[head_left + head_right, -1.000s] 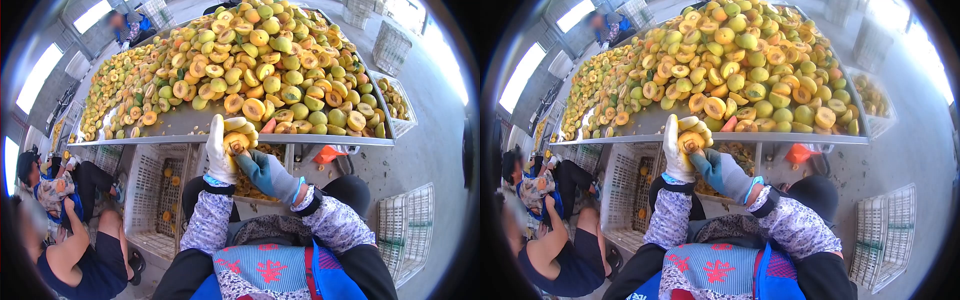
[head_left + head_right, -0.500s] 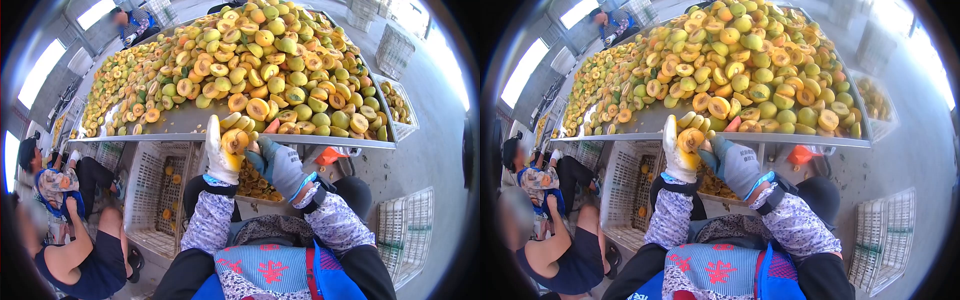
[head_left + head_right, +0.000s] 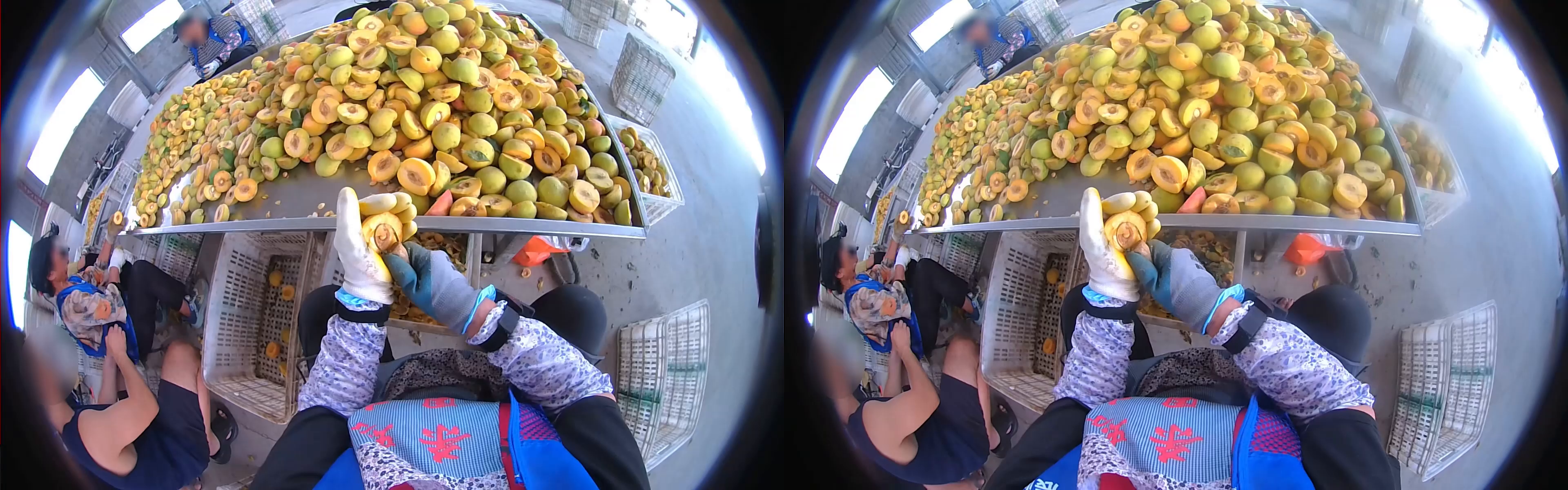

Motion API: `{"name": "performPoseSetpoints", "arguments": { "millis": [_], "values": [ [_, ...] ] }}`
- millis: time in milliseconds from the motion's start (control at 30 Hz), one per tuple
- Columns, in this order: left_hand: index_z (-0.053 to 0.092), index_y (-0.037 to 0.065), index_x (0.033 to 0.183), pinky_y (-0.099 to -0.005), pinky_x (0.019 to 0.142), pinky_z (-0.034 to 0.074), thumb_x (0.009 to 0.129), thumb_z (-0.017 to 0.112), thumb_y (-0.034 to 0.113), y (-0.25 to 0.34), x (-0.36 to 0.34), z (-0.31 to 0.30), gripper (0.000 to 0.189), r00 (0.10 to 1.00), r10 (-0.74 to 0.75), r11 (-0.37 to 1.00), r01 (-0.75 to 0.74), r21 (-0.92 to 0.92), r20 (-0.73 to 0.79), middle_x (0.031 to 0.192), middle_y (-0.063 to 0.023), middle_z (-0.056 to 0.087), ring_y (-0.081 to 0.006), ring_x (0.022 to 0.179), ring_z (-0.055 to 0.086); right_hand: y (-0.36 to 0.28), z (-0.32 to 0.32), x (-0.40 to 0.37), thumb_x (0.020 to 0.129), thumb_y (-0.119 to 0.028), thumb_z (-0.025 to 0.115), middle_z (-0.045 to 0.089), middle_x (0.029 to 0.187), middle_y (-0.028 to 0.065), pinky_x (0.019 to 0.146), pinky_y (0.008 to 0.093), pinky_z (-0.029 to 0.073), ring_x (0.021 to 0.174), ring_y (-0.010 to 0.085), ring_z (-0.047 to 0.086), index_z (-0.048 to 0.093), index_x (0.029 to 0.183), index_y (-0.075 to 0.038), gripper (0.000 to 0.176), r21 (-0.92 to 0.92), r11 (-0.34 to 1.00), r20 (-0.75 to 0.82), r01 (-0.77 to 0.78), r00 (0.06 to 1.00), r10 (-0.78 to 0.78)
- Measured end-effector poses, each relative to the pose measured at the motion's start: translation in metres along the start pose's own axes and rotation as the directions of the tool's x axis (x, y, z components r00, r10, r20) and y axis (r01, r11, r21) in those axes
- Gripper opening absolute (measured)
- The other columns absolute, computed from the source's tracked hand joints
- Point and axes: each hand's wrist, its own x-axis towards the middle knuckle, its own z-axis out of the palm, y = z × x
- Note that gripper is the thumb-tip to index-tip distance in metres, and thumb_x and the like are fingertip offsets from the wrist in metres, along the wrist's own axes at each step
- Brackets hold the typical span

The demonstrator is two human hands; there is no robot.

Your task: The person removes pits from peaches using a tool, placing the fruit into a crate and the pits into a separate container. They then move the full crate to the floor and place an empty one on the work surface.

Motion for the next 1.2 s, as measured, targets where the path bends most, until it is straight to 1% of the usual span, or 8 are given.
{"name": "performPoseSetpoints", "arguments": {
  "millis": [267,467,667,767,867,1000,1100,1200],
  "values": [
    [0.064,0.006,0.087,-0.0393,0.059,0.057,0.103,0.047,0.051,0.000,-0.002,0.005,0.051,0.999,0.047,0.998,-0.047,0.036,0.016,0.085,-0.0171,0.069,-0.0295,0.071,0.067,0.004,0.005,-0.001,0.106,-0.037,0.051,0.069,0.081,0.0052,0.073,0.0309,0.050,0.078,0.0093,0.054,0.066,0.101,0.003,0.044,0.119,0.992,0.044,-0.035,0.999,0.030],
    [0.058,0.008,0.075,-0.0378,0.051,0.051,0.105,0.043,0.048,0.005,0.013,-0.012,0.052,0.945,-0.056,0.980,-0.010,0.198,0.324,0.076,-0.0183,0.065,-0.0281,0.056,0.060,-0.045,-0.016,-0.009,0.108,-0.044,0.041,0.054,0.064,-0.0018,0.044,0.0239,0.037,0.049,0.0056,0.045,0.060,0.078,-0.010,0.049,0.270,0.797,0.440,-0.540,0.805,0.397],
    [0.059,0.011,0.074,-0.0378,0.048,0.051,0.105,0.045,0.047,0.005,0.018,-0.010,0.049,0.962,-0.060,0.997,0.070,-0.029,0.267,0.075,-0.0145,0.063,-0.0276,0.055,0.059,-0.042,-0.011,-0.006,0.106,-0.048,0.044,0.051,0.062,-0.0027,0.042,0.0238,0.037,0.046,0.0068,0.045,0.060,0.078,-0.010,0.049,0.365,0.714,0.432,-0.597,0.789,0.438],
    [0.060,0.010,0.078,-0.0364,0.050,0.052,0.104,0.046,0.048,0.006,0.023,-0.022,0.047,0.986,-0.078,0.972,0.109,-0.210,0.148,0.078,-0.0147,0.065,-0.0264,0.060,0.061,0.002,0.007,-0.002,0.103,-0.046,0.052,0.060,0.063,0.0068,0.049,0.0334,0.046,0.048,0.0212,0.056,0.065,0.085,-0.006,0.045,0.262,0.931,0.247,-0.252,0.951,0.188],
    [0.068,0.015,0.088,-0.0365,0.057,0.057,0.100,0.057,0.045,0.023,0.040,-0.057,0.035,0.992,0.066,0.959,-0.033,-0.281,0.106,0.089,-0.0070,0.071,-0.0203,0.069,0.066,0.016,-0.015,-0.011,0.100,-0.041,0.058,0.067,0.072,0.0202,0.062,0.0457,0.052,0.064,0.0396,0.066,0.067,0.092,-0.003,0.040,-0.377,0.926,0.133,-0.004,0.989,0.059],
    [0.070,0.006,0.098,-0.0360,0.068,0.059,0.101,0.053,0.048,0.106,0.021,-0.081,0.045,0.959,0.220,0.964,-0.186,0.192,-0.178,0.103,-0.0148,0.074,-0.0260,0.085,0.072,0.008,-0.027,-0.017,0.098,-0.036,0.061,0.068,0.080,0.0248,0.068,0.0521,0.052,0.078,0.0460,0.066,0.068,0.096,-0.002,0.034,-0.552,0.831,0.031,-0.066,0.995,0.099],
    [0.072,-0.002,0.110,-0.0306,0.077,0.056,0.097,0.063,0.031,0.137,0.024,-0.107,0.037,0.861,0.496,0.213,0.005,0.977,-0.112,0.105,-0.0143,0.074,-0.0228,0.090,0.072,0.009,-0.026,-0.010,0.098,-0.035,0.061,0.068,0.081,0.0244,0.068,0.0510,0.053,0.079,0.0456,0.066,0.068,0.098,-0.002,0.033,-0.487,0.873,-0.075,-0.026,0.997,-0.012],
    [0.072,0.000,0.111,-0.0310,0.090,0.052,0.092,0.068,0.025,0.121,0.044,-0.089,0.032,0.840,0.529,0.152,-0.232,0.961,0.119,0.105,-0.0130,0.075,-0.0196,0.095,0.070,-0.004,-0.020,-0.006,0.097,-0.034,0.062,0.069,0.083,0.0244,0.068,0.0501,0.053,0.081,0.0446,0.067,0.068,0.099,-0.003,0.032,-0.419,0.908,-0.033,-0.027,0.999,0.014]
  ]
}}
